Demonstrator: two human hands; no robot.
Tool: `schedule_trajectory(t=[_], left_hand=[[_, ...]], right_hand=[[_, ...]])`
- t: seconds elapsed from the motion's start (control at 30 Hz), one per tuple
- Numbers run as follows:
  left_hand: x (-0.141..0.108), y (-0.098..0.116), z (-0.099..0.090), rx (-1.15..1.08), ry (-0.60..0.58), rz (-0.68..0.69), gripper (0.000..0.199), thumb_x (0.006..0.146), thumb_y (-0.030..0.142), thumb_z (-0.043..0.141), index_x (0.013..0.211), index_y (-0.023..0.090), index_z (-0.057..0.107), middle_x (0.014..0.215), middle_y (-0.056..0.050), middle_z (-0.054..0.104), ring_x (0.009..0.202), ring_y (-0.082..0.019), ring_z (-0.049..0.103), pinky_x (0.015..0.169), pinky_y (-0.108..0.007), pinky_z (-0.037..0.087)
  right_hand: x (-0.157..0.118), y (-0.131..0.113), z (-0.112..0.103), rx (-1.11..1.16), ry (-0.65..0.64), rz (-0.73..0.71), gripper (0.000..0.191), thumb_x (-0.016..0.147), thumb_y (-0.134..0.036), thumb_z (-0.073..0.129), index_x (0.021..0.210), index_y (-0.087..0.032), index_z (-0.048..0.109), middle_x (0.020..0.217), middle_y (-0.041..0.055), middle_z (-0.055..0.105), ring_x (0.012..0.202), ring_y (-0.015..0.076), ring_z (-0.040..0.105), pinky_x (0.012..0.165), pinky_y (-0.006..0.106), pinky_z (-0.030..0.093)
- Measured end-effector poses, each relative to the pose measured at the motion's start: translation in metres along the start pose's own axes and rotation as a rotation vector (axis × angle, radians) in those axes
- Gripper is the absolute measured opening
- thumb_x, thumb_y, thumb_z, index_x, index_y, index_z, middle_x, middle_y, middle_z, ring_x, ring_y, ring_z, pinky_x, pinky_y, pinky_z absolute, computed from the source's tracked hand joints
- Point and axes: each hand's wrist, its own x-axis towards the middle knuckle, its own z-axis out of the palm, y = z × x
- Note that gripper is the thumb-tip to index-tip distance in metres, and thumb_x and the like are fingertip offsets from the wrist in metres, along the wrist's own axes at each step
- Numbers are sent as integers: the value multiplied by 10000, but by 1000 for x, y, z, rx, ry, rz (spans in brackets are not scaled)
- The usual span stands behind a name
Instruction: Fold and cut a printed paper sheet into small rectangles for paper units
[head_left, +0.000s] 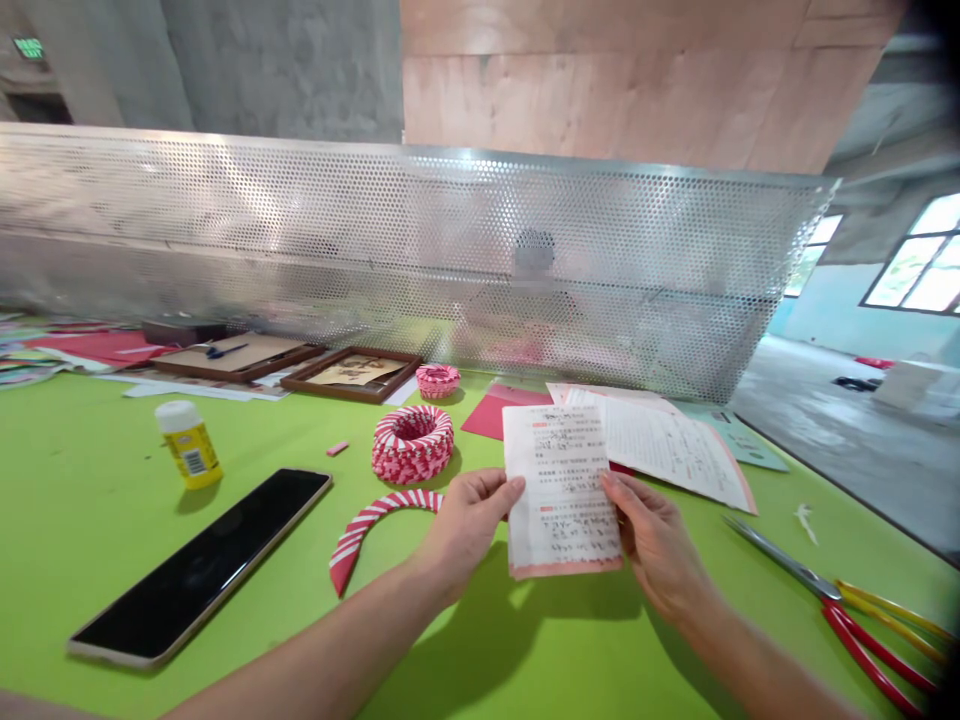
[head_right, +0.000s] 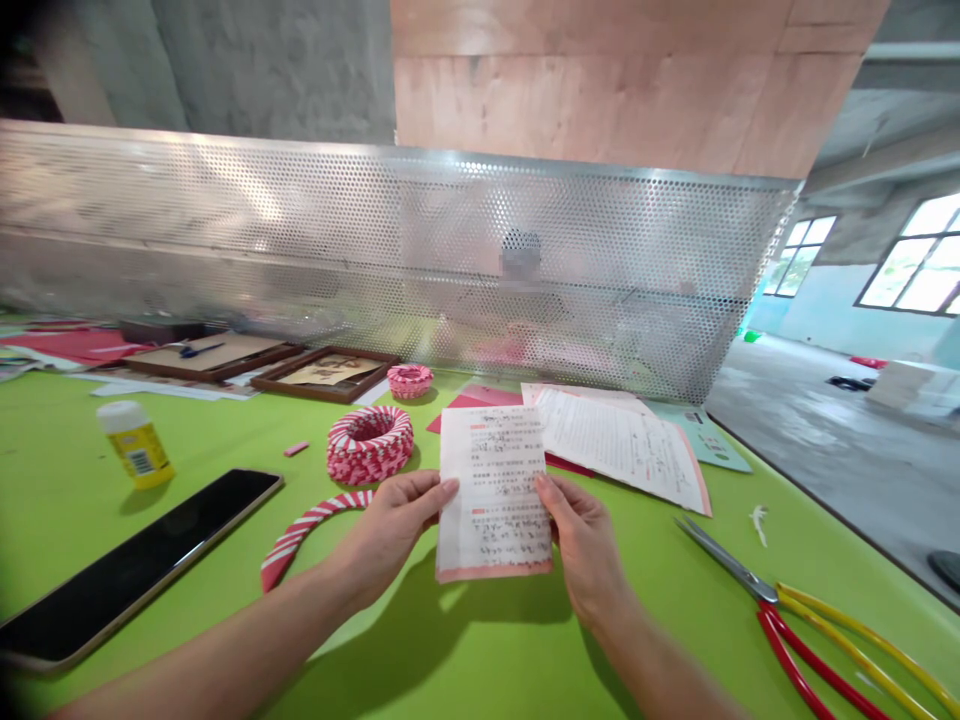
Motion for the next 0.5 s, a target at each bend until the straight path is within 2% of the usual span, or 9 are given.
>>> schedule_trajectory(t=[0.5], left_hand=[[0,1,0,-10,7,-5,228,745,319,554,801,128,665,745,-59,677,699,-178,590,709,-302,431]], right_hand=[[-1,-2,2,0,-5,4,73,674,-281,637,725,-254,681,726,-15,685,679,145,596,634,265,485]])
